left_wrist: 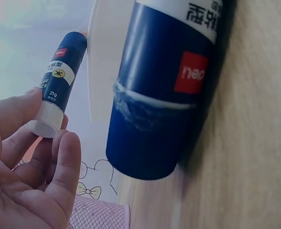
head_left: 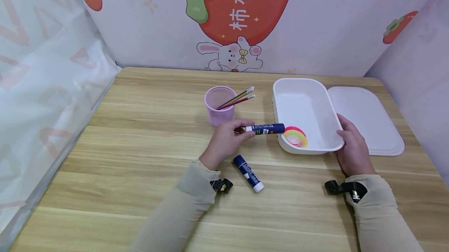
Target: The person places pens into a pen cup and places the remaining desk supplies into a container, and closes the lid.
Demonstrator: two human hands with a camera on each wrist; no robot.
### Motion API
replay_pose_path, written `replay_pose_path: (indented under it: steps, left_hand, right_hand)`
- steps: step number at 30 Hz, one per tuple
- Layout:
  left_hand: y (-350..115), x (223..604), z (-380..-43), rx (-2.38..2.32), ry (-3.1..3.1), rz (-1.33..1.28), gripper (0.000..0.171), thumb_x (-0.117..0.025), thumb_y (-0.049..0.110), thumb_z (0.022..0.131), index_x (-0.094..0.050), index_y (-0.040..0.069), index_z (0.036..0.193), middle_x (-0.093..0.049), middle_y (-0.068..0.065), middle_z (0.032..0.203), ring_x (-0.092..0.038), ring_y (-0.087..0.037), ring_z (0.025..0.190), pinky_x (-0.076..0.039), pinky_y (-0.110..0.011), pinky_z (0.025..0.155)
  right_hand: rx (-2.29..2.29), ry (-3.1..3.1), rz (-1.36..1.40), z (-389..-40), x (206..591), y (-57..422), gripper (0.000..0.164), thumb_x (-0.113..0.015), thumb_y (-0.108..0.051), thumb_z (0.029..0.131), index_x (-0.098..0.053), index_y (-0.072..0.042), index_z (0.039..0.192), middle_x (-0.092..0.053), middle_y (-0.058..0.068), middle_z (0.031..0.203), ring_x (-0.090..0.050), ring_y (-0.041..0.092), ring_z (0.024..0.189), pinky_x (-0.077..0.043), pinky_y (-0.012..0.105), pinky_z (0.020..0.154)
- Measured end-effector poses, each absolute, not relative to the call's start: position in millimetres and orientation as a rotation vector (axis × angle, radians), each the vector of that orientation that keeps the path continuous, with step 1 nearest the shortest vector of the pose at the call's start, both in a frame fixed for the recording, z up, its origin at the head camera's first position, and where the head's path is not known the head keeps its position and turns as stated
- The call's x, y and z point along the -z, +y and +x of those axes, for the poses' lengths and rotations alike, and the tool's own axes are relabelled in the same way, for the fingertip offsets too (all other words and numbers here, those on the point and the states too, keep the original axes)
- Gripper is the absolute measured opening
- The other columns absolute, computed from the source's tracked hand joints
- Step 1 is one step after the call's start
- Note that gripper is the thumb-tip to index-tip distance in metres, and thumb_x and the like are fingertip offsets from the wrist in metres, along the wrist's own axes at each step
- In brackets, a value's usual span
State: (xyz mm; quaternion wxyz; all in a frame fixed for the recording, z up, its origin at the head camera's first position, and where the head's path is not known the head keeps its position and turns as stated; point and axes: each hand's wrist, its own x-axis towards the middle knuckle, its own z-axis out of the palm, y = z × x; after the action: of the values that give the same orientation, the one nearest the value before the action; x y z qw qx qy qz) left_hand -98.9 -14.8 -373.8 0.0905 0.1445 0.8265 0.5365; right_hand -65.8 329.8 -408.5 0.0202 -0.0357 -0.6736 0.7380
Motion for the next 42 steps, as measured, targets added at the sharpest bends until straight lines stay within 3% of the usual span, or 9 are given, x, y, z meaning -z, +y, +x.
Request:
replay_pose_path:
  steps: [8,15,23,42]
  left_hand:
    - [-13,372,-98,-1.576,2.473,0.411,0.028,-0.075,0.021,0.092,-0.074,0.014,0.119,-0.069,0.004,0.097,-0.060,-0.016,0.086,-0.051,-0.029,0.072]
    - [-6,367,-100,-1.537,2.482,0.354,0.029,-0.074,0.033,0.092,-0.074,0.018,0.117,-0.066,0.005,0.091,-0.058,-0.015,0.080,-0.048,-0.028,0.065]
    - [3,361,-102,-1.577,2.423,0.308,0.026,-0.077,0.027,0.091,-0.073,0.016,0.114,-0.071,0.007,0.090,-0.065,-0.011,0.077,-0.051,-0.028,0.064]
    - [22,359,-106,-1.522,2.440,0.415,0.036,-0.073,0.022,0.094,-0.068,0.011,0.127,-0.072,-0.002,0.115,-0.070,-0.010,0.097,-0.057,-0.025,0.079]
  right_hand:
    - [-2.313,-2.080,-0.153,-67,407,330,0.054,-0.026,-0.017,0.108,-0.020,-0.014,0.161,-0.014,0.005,0.167,-0.019,0.024,0.151,-0.030,0.027,0.117]
    - [-2.316,-2.077,-0.161,-66,408,331,0.054,-0.027,-0.017,0.108,-0.021,-0.015,0.161,-0.014,0.005,0.167,-0.019,0.023,0.151,-0.032,0.025,0.115]
    - [-2.308,-2.082,-0.152,-65,408,331,0.054,-0.027,-0.018,0.108,-0.021,-0.015,0.161,-0.014,0.006,0.167,-0.018,0.024,0.151,-0.030,0.027,0.116]
    - [-2.280,-2.108,-0.166,-66,408,331,0.053,-0.026,-0.017,0.108,-0.022,-0.015,0.161,-0.017,0.005,0.167,-0.021,0.024,0.150,-0.031,0.027,0.116]
